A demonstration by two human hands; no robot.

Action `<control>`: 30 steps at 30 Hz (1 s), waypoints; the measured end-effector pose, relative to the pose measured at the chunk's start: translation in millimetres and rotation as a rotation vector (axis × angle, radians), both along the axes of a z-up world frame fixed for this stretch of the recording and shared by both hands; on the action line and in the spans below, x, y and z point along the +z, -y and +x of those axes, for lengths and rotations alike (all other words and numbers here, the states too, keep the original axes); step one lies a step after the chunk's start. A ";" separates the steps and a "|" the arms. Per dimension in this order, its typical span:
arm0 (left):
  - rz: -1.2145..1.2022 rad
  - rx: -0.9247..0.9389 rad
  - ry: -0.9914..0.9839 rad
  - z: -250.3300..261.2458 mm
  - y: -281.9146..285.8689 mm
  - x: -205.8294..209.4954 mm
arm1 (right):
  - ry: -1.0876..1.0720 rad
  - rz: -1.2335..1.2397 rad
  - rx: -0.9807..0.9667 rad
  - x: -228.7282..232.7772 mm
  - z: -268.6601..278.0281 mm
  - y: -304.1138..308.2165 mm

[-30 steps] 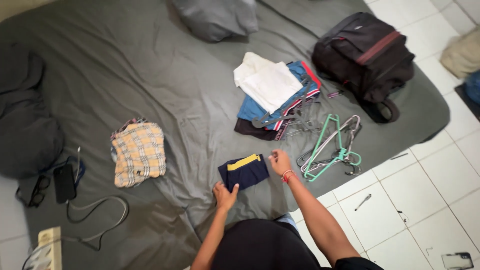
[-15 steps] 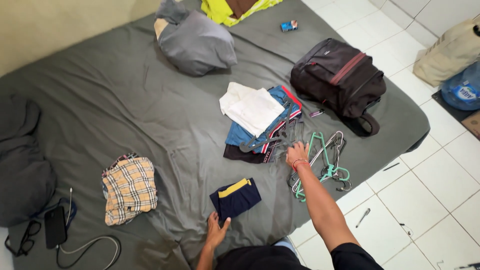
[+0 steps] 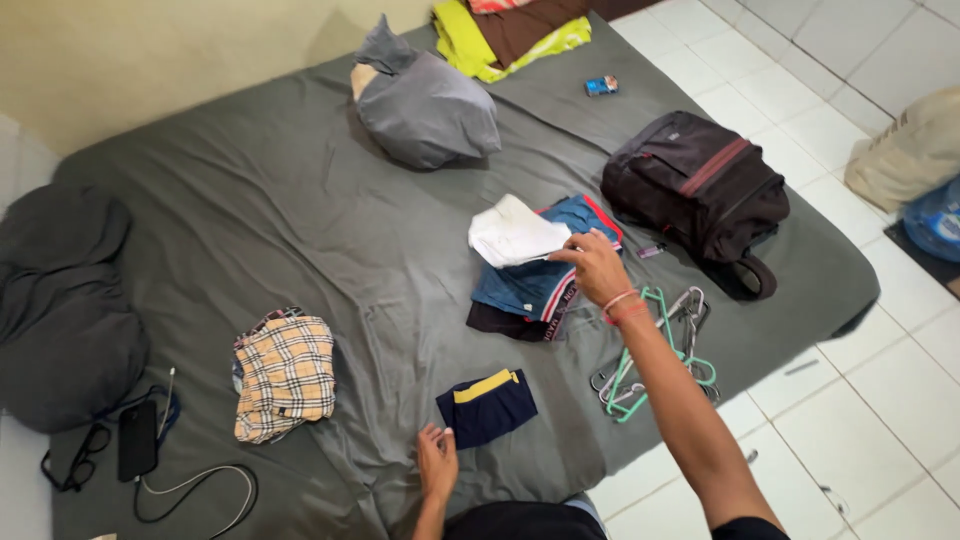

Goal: The person folds several items of clothing, including a white shirt and several pairs of underwear, by hand on a bed and then places them into a backpack.

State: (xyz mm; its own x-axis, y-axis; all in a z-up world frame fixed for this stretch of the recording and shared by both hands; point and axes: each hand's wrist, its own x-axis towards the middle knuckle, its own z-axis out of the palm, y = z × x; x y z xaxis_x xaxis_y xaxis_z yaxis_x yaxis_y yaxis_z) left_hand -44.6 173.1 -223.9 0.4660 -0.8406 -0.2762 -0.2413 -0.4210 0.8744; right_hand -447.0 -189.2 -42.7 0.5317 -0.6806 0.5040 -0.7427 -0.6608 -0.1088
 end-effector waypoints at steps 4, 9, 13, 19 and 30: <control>-0.152 -0.028 -0.015 -12.5 28.4 38.6 | 0.204 0.143 0.108 123.7 46.1 -40.9; -0.450 -0.221 -0.039 -28.9 93.9 154.0 | 0.665 0.177 0.204 202.6 75.3 -79.4; -0.553 -0.233 -0.096 -40.6 144.9 204.1 | 0.727 0.233 0.214 248.2 84.4 -117.5; -0.515 -0.172 -0.068 -58.1 162.3 210.0 | 0.838 0.293 0.231 250.2 72.7 -128.2; -0.328 -0.300 -0.023 -67.6 148.3 212.2 | 0.924 0.420 0.190 211.0 66.3 -125.8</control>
